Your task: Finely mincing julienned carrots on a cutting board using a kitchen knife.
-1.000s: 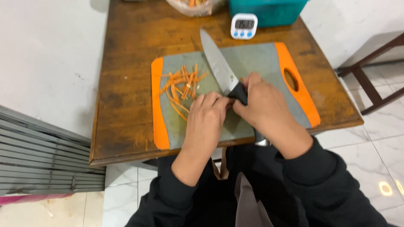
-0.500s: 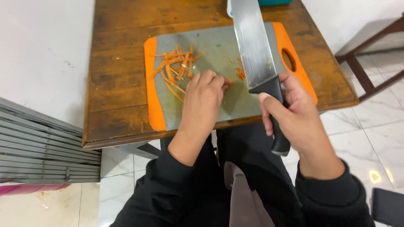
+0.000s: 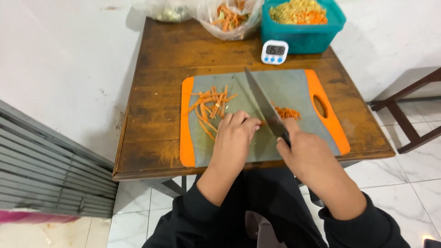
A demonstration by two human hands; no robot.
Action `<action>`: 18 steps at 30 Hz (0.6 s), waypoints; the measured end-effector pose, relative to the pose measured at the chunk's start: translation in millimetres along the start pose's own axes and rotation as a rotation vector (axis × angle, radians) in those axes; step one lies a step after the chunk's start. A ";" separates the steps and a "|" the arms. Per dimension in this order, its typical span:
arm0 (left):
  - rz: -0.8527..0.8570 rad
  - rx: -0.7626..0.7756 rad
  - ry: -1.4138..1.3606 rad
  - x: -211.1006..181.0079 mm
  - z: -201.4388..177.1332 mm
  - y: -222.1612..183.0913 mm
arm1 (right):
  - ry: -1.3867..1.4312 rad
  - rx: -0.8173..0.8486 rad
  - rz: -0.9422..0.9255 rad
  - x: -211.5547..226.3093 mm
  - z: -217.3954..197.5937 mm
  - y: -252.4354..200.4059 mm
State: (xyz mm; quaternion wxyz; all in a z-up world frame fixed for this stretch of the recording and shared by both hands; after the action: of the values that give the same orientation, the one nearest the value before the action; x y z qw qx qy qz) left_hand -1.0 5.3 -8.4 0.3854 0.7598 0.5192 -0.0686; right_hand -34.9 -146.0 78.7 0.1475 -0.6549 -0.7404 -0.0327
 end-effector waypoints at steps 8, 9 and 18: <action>0.088 -0.035 0.066 3.8 6.0 -1.3 | -0.078 0.051 -0.055 12.6 -5.6 5.9; 0.102 -0.030 0.062 2.9 4.5 -1.8 | -0.059 0.069 -0.073 18.7 -10.0 1.9; 0.118 -0.015 0.122 3.6 7.0 -1.6 | -0.174 0.121 -0.053 28.4 -9.6 8.2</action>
State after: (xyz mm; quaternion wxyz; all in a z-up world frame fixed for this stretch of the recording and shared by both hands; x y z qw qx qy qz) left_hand 1.4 3.7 -15.9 0.3621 0.7890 0.4963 0.0044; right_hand -28.0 -120.0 94.1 0.1212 -0.6253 -0.7681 0.0652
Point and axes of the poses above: each hand's wrist, its own y-axis towards the middle knuckle, its own z-axis out of the palm, x = y × z, the point moved 1 cm from there along y, towards the middle knuckle, and after that the axes turned 1 degree about -z, right-handed, at the moved point
